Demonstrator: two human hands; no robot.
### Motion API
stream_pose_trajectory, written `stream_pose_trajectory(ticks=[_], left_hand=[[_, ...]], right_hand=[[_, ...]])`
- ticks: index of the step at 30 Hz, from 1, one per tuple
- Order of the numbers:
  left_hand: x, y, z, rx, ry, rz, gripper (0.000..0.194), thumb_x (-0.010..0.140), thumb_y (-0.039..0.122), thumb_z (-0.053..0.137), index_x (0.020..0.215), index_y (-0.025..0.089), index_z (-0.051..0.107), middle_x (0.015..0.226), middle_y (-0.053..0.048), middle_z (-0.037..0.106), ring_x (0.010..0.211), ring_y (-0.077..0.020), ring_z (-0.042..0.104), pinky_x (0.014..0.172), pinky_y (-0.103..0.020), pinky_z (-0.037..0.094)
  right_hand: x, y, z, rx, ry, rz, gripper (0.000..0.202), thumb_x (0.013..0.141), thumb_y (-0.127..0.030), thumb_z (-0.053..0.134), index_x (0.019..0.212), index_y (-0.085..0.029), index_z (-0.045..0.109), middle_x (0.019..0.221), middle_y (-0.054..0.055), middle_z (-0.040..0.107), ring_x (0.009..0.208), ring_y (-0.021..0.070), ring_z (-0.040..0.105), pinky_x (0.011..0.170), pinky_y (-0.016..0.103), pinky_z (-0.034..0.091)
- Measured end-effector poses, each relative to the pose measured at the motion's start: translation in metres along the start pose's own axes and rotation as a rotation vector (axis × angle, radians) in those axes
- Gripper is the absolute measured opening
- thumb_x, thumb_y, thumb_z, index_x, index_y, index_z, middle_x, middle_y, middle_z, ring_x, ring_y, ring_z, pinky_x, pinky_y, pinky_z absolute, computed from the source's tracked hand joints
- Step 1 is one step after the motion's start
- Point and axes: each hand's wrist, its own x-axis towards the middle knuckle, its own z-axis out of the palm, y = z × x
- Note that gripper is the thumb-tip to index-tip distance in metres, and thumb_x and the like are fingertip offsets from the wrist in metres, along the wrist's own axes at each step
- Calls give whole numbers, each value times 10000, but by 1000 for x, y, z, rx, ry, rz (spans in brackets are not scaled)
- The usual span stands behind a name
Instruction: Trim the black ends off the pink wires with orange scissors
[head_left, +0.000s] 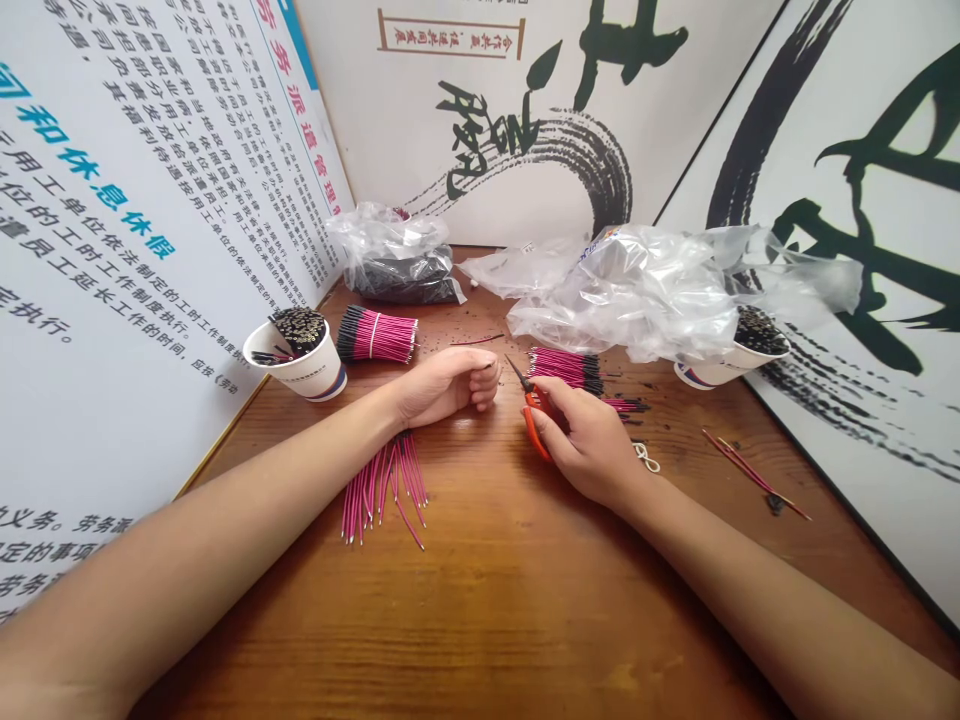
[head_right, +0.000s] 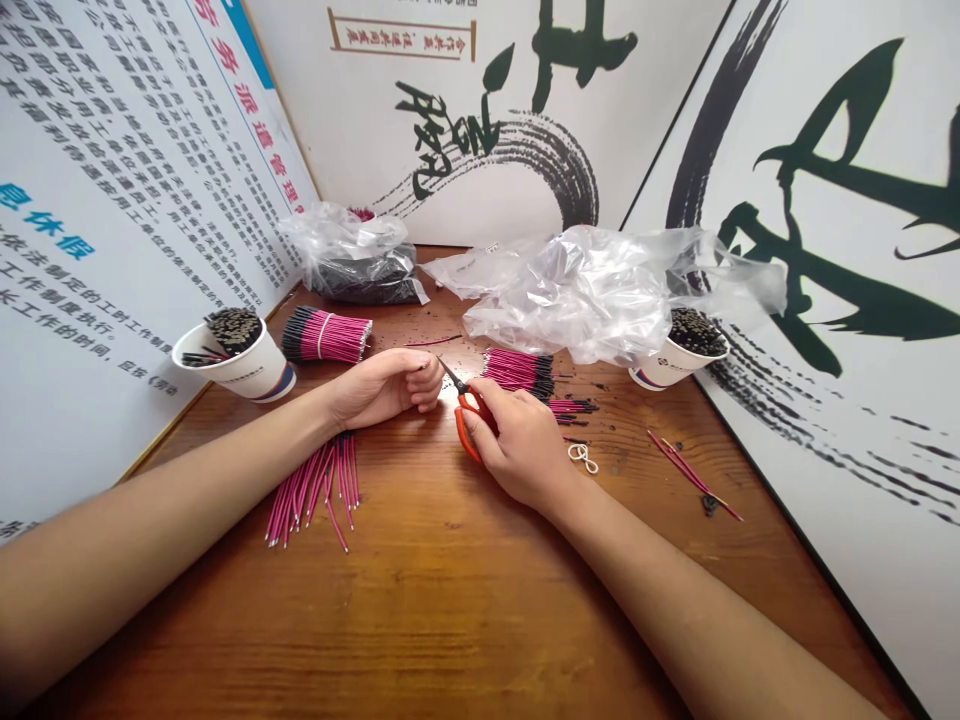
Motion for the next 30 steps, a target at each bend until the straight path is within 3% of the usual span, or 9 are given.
stream_pose_trajectory(ticks=[13, 20, 23, 27, 30], left_hand=[[1, 0, 0, -61, -1, 5, 339, 915, 311, 494, 625, 162, 402, 634, 32, 288, 528, -87, 300, 558, -240, 396], [2, -3, 3, -3, 115, 67, 111, 930, 295, 518, 897, 189, 515, 617, 69, 281, 474, -59, 307, 506, -193, 353], [3, -7, 5, 167, 186, 157, 116, 945, 293, 476, 910, 186, 501, 580, 76, 316, 459, -65, 338, 486, -193, 331], [1, -14, 10, 638, 281, 330, 121, 961, 261, 429, 910, 173, 493, 563, 65, 402, 485, -73, 385, 486, -200, 320], [-3, -19, 13, 906, 309, 418, 81, 955, 231, 433, 932, 178, 490, 634, 44, 493, 557, -79, 460, 550, -210, 378]], right_hand=[[-1, 1, 0, 102, -8, 82, 246, 923, -319, 500, 1130, -204, 565, 795, 26, 650, 697, 197, 578, 646, 293, 400], [-1, 7, 3, 320, 50, 238, 248, 940, -359, 500, 1147, -230, 455, 747, -12, 594, 646, 168, 543, 628, 286, 409], [0, 8, 4, 309, 62, 229, 252, 919, -352, 535, 1137, -240, 475, 823, 10, 625, 704, 180, 571, 652, 297, 432], [2, 10, 5, 332, 145, 223, 305, 870, -305, 596, 1155, -251, 501, 1069, 58, 660, 910, 217, 628, 777, 341, 480], [4, 11, 4, 371, 192, 235, 285, 867, -281, 599, 1144, -253, 535, 1075, 54, 679, 949, 219, 641, 830, 363, 490]])
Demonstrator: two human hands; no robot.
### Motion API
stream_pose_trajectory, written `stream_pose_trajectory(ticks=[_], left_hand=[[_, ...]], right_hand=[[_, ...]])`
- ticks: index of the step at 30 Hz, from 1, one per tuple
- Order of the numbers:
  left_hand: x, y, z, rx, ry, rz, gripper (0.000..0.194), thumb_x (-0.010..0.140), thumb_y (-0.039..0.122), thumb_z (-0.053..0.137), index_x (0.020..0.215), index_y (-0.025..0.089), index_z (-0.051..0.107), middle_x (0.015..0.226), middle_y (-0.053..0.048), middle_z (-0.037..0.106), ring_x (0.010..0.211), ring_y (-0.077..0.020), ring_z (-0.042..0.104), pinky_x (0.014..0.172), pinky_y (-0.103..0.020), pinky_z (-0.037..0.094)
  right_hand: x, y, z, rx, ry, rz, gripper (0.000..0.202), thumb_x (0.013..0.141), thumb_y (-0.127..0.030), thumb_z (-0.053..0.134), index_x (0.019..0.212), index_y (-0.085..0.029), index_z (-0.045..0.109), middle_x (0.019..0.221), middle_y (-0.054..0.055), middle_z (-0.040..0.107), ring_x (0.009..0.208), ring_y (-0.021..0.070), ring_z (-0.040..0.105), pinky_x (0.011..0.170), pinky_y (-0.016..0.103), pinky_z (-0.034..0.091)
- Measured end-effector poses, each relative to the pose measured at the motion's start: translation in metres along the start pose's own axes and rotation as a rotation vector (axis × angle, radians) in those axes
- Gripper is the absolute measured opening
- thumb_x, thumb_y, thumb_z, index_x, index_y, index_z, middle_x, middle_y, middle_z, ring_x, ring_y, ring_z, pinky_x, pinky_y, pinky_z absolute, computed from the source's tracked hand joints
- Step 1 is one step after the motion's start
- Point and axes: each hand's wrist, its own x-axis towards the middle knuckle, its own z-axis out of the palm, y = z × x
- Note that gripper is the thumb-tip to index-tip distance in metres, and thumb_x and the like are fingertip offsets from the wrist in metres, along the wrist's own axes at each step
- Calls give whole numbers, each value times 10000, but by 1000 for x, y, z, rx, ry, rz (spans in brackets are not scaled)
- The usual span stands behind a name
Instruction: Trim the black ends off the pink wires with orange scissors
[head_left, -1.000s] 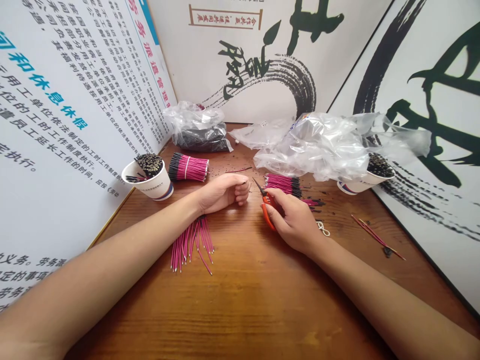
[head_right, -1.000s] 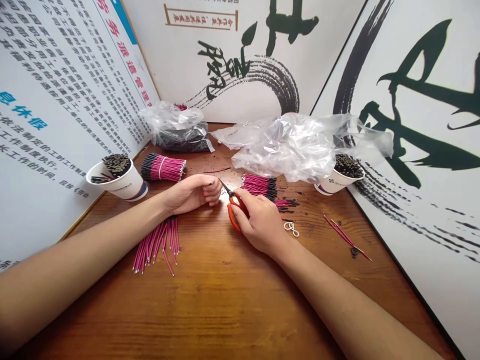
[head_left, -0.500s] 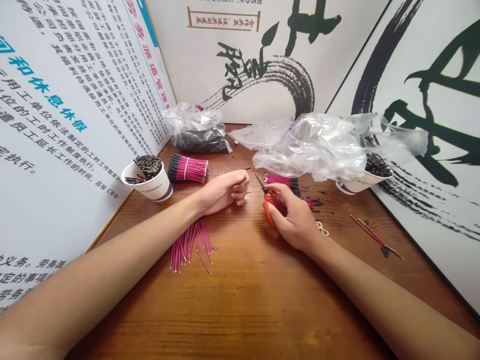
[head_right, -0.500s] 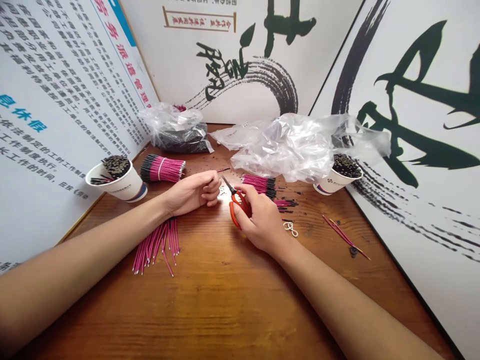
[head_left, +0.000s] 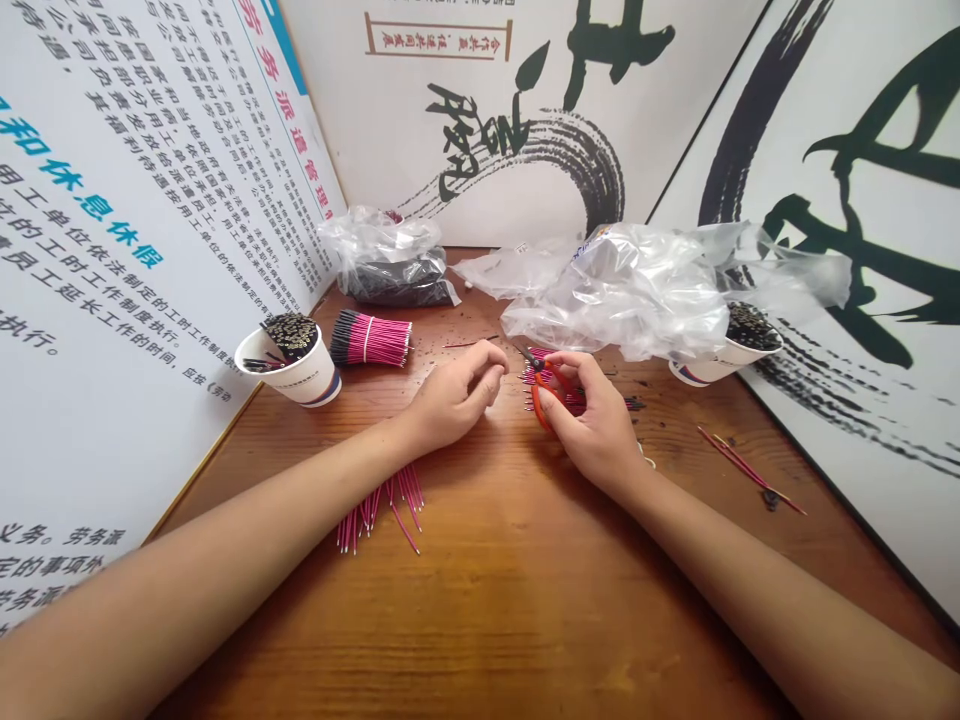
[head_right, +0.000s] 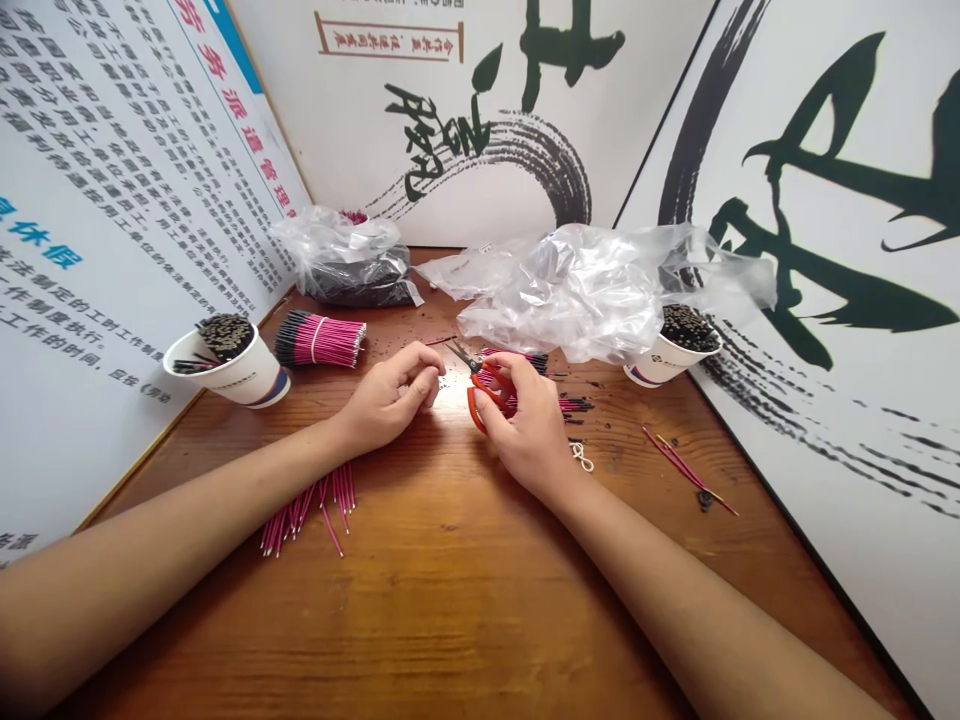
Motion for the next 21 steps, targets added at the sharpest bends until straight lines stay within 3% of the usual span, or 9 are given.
stream_pose_trajectory(ticks=[3, 11, 21], left_hand=[[-2, 1, 0, 50, 52, 49, 70, 955, 217, 425, 957, 183, 486, 695, 28, 539, 596, -84, 507, 584, -222, 415], [2, 4, -2, 31, 171, 67, 79, 935, 234, 492, 936, 181, 551, 838, -19, 590, 740, -113, 544, 660, -239, 443], [5, 3, -5, 140, 172, 137, 125, 944, 212, 473, 886, 171, 576, 853, -27, 577, 818, -142, 532, 780, -276, 423]], right_hand=[[2, 0, 0, -25, 31, 8, 257, 878, -262, 591, 1134, -254, 573, 1017, 40, 694, 905, 212, 649, 818, 366, 499], [1, 4, 2, 135, -12, -40, 290, 908, -215, 569, 1191, -278, 587, 1229, 60, 638, 1120, 237, 613, 996, 454, 484], [1, -4, -2, 5, -34, -116, 338, 902, -237, 590, 1238, -268, 619, 1219, 61, 643, 1105, 225, 617, 972, 408, 499]])
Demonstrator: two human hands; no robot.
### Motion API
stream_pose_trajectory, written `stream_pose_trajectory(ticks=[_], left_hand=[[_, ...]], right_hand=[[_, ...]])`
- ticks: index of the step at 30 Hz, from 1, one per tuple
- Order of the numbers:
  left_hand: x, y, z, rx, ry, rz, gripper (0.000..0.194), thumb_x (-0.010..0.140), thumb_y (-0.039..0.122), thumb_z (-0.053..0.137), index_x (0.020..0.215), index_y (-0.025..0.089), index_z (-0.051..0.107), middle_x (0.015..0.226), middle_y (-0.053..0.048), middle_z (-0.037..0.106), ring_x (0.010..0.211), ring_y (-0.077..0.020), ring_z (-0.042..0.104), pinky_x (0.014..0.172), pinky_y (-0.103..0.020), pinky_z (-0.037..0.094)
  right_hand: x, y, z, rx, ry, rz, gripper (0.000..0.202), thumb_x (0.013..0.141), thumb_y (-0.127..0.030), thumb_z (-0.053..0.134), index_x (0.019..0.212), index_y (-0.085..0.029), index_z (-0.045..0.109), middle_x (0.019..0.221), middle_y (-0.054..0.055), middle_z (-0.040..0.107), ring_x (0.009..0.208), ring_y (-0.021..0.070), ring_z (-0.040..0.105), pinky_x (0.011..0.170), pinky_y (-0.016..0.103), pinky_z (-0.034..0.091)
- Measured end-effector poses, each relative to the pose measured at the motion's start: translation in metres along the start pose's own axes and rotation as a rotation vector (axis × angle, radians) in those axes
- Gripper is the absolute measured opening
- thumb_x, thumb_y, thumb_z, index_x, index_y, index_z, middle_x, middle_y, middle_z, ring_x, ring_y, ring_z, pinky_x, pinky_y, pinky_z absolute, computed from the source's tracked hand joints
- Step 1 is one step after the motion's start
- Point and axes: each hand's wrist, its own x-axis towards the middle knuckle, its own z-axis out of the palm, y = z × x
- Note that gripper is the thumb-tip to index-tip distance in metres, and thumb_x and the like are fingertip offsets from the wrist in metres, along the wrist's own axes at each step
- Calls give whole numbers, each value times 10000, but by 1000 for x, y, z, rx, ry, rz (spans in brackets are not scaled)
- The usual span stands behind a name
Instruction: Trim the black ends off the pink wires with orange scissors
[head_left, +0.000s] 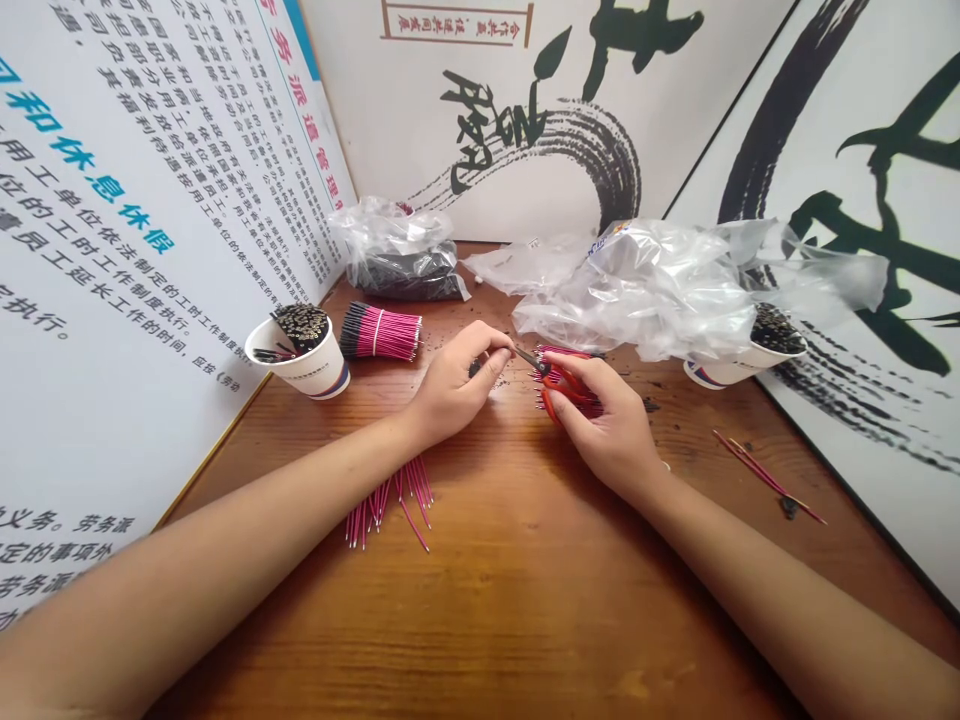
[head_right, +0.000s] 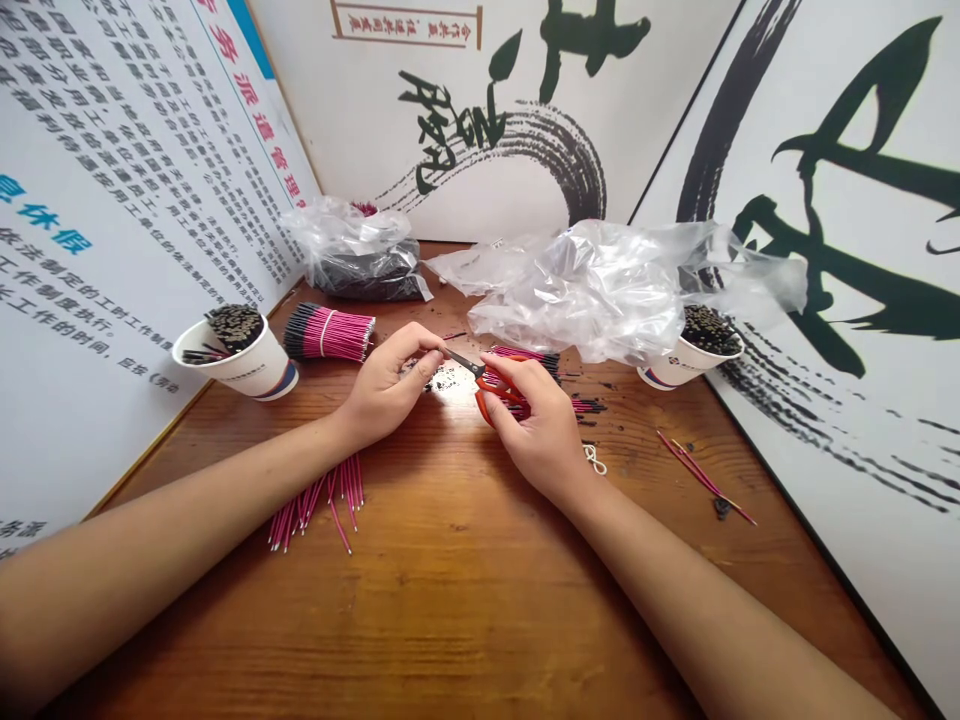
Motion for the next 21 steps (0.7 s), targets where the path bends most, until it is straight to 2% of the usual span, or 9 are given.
stream_pose_trajectory(ticks=[21], left_hand=[[0, -1, 1, -20, -24, 17, 140, 951, 201, 451, 864, 175, 557, 845, -21, 568, 808, -141, 522, 776, -268, 414]], right_hand=[[-1, 2, -1, -1, -31, -1, 339, 915, -227, 566, 1247, -259, 630, 1197, 70, 663, 1092, 222, 623, 961, 395, 490]])
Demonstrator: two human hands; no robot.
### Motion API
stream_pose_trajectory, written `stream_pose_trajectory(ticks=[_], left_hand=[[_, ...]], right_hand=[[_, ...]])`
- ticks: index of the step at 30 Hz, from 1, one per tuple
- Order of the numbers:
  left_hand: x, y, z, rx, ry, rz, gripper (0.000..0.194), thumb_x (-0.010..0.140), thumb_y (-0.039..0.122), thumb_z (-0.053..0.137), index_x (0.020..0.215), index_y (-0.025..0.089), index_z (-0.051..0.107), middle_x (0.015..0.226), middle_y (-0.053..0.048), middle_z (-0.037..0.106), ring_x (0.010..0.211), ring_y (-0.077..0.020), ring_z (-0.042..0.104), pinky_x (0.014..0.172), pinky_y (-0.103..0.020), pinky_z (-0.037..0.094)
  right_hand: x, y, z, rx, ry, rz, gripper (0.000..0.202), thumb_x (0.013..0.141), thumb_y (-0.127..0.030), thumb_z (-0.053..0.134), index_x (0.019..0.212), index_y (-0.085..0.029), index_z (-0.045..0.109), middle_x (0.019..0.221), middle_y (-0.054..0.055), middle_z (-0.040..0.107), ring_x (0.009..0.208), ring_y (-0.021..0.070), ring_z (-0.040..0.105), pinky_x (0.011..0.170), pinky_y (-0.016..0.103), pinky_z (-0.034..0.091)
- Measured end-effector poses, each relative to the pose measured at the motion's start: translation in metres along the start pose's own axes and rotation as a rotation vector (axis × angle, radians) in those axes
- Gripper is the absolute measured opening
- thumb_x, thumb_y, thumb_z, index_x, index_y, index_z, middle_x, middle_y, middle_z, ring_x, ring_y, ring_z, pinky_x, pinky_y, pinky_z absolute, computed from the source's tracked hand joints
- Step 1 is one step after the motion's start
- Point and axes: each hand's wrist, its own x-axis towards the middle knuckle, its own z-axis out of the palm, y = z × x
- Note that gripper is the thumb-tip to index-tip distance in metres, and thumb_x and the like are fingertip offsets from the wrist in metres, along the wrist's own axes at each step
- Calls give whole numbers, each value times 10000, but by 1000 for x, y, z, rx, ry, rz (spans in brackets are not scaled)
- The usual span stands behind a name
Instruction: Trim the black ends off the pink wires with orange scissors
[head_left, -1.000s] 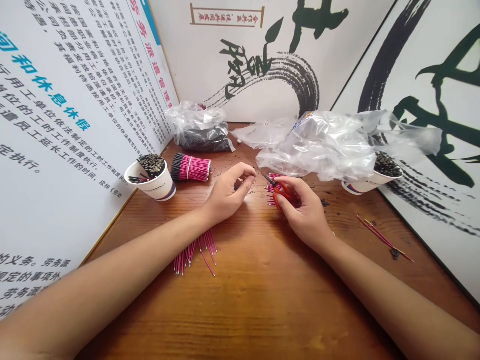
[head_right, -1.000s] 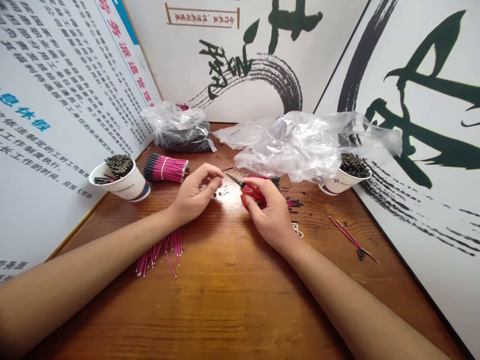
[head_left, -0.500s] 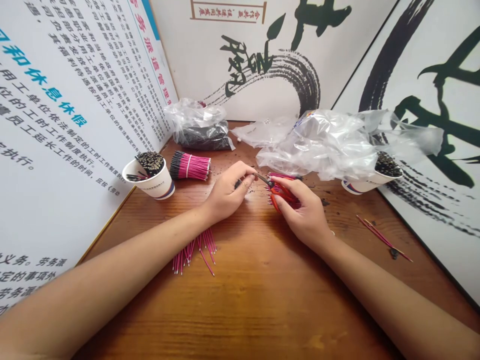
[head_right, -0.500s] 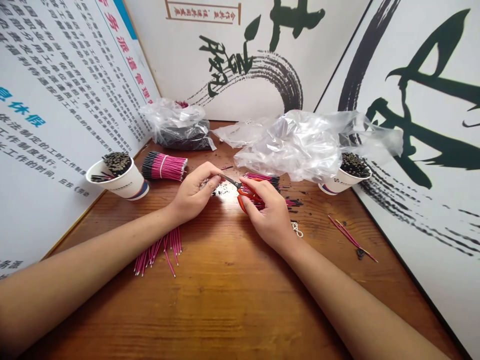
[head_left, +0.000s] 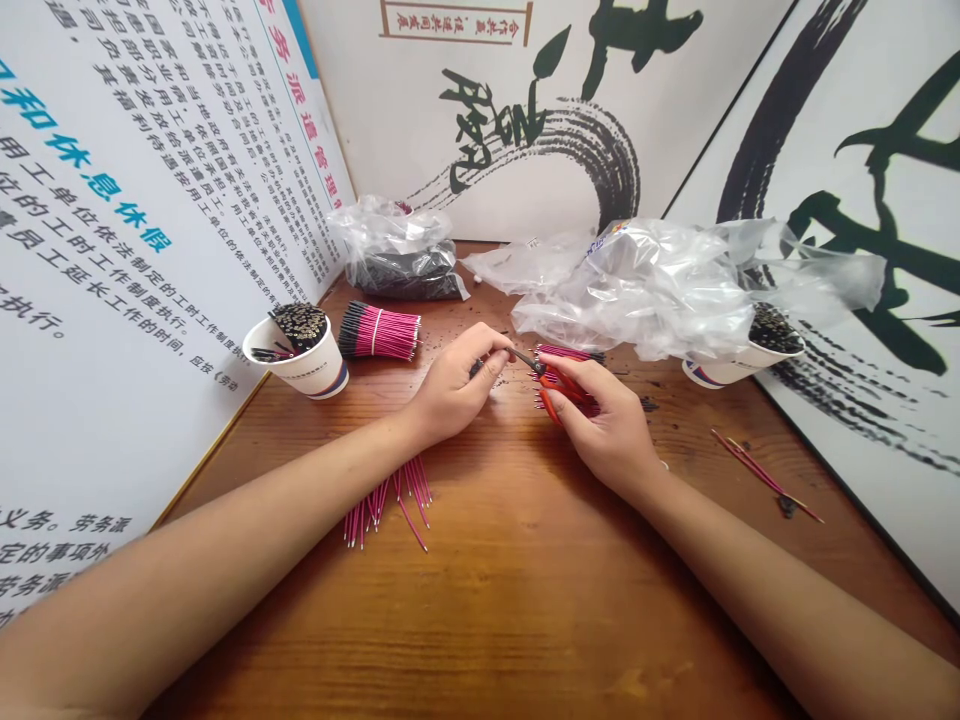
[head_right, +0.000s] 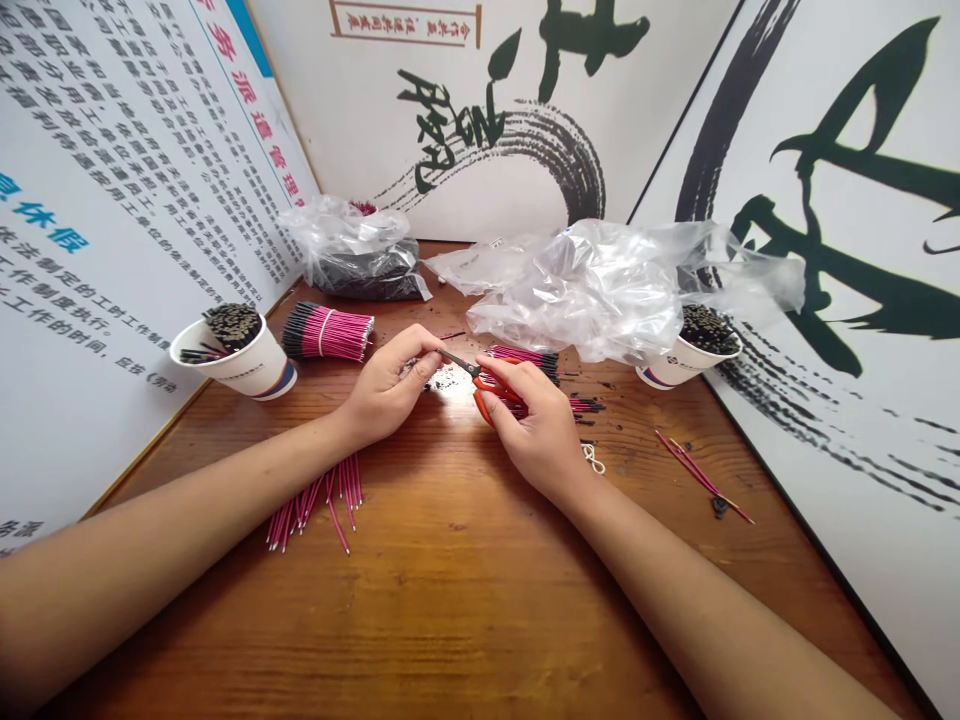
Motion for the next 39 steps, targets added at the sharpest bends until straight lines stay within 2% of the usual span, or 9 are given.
stream_pose_trajectory(ticks=[12, 19, 33, 39], left_hand=[[0, -1, 0, 10, -11, -12, 159, 960, 224, 437, 865, 179, 556, 856, -27, 576, 804, -146, 526, 776, -271, 421], [0, 0, 0, -20, -10, -3, 171, 957, 207, 430, 835, 171, 544, 840, -28, 562, 805, -142, 516, 783, -275, 412], [-1, 0, 1, -66, -3, -22, 152, 962, 218, 433, 854, 168, 528, 796, -8, 510, 776, -131, 492, 748, -269, 400], [-1, -2, 1, -85, 13, -20, 143, 957, 234, 452, 879, 166, 549, 815, -13, 538, 783, -127, 515, 742, -261, 422]], right_hand=[[0, -1, 0, -19, -10, 4, 328, 915, -220, 547, 1222, -272, 648, 1162, 55, 692, 1056, 226, 641, 934, 394, 500], [-1, 2, 2, 66, 2, 42, 349, 905, -235, 582, 1250, -254, 630, 1247, 68, 663, 1108, 225, 636, 973, 398, 498], [0, 0, 1, 14, -14, 12, 348, 894, -234, 594, 1240, -242, 635, 1204, 66, 679, 1065, 216, 643, 937, 363, 499], [-2, 1, 2, 72, -28, 61, 347, 895, -258, 595, 1239, -236, 631, 1118, 55, 702, 951, 196, 661, 857, 323, 504]])
